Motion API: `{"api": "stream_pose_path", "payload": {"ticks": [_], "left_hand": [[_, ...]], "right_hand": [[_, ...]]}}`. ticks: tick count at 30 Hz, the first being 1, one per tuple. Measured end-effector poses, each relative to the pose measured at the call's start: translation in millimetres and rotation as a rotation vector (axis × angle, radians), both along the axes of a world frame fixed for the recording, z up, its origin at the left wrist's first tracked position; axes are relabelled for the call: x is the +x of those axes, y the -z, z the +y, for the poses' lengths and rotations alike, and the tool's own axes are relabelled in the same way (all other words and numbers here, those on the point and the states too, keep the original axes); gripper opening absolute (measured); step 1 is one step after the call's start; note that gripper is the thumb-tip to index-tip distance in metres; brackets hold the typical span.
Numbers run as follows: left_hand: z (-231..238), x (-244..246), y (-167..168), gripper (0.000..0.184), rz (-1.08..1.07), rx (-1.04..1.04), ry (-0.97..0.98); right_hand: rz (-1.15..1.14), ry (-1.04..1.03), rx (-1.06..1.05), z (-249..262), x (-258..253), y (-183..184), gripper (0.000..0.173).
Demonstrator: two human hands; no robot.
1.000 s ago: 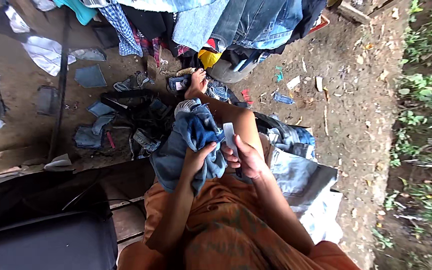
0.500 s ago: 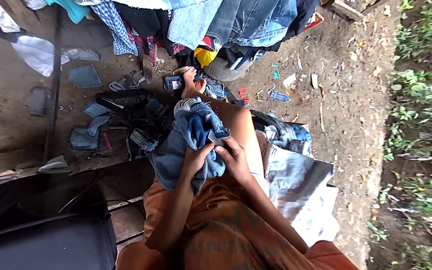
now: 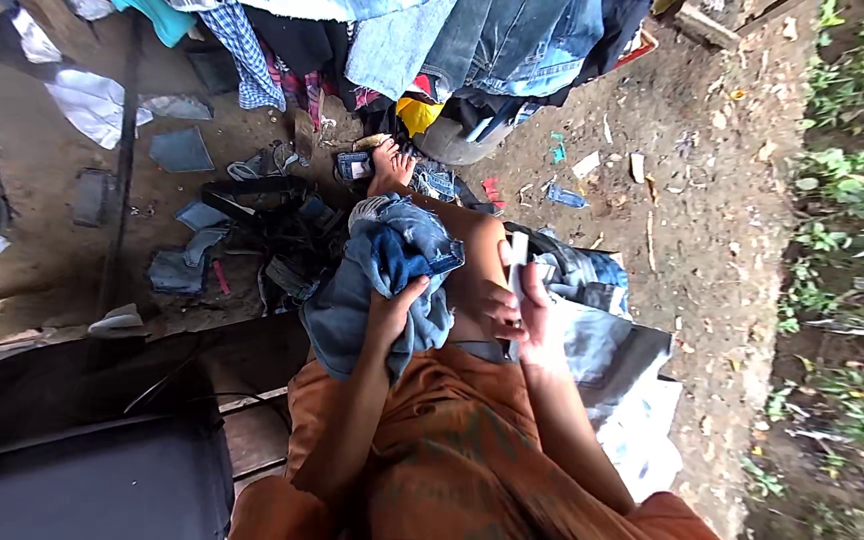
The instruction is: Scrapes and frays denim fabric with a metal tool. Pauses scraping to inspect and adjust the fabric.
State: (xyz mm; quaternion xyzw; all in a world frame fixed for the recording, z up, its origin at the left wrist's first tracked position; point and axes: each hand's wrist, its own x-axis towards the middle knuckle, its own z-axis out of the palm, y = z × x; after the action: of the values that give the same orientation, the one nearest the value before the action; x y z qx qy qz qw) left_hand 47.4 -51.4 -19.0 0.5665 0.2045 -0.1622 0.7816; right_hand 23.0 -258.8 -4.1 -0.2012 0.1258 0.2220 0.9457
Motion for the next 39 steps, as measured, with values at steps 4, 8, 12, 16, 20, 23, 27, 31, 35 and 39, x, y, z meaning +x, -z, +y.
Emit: {"api": "stream_pose_path", "payload": {"ticks": [4,8,12,16,20,23,27,31,35,39], "left_hand": [[-1,1,-2,0.032,0.011,0.054,0.034],[0,1,-3,0.029,-0.010,0.088,0.071],[2,0,-1,0.026,0.010,0.075,0.071],[-1,0,0,0.025,0.017,0.032,0.078],[-1,1,-1,0.025,0.023,0.001,0.045],[1,-1,-2,0.026,0.018,-0.037,0.001],[-1,-9,-7,0.031,-0.008,-0.007,-0.025],[-7,-26,1,0.045,-0.216,0.066,-0.142],[18,-28,-36,0.037,-0.003,-0.006,-0.067],[40,-12,-44,0.037,0.162,-0.052,-0.038]], "right_hand": [[-0.279,-0.069,-1.176,6,-10,-29,0.083],[-0.649,-0.247,-1.824,30,-9,-27,0.054],[-0.800,-0.122,-2.051,48,-3,11,0.040],[-0.609,-0.038,-1.785,42,-4,22,0.034],[-0.144,0.097,-1.223,30,0,4,0.039],[-0.086,0.031,-1.127,10,0,-5,0.048],[-0.196,-0.063,-1.210,22,0,-11,0.037],[-0.295,0.104,-1.163,50,14,-4,0.007],[-0.383,0.108,-1.170,61,27,-11,0.012],[-0.615,-0.022,-1.227,58,30,-6,0.006]]}}
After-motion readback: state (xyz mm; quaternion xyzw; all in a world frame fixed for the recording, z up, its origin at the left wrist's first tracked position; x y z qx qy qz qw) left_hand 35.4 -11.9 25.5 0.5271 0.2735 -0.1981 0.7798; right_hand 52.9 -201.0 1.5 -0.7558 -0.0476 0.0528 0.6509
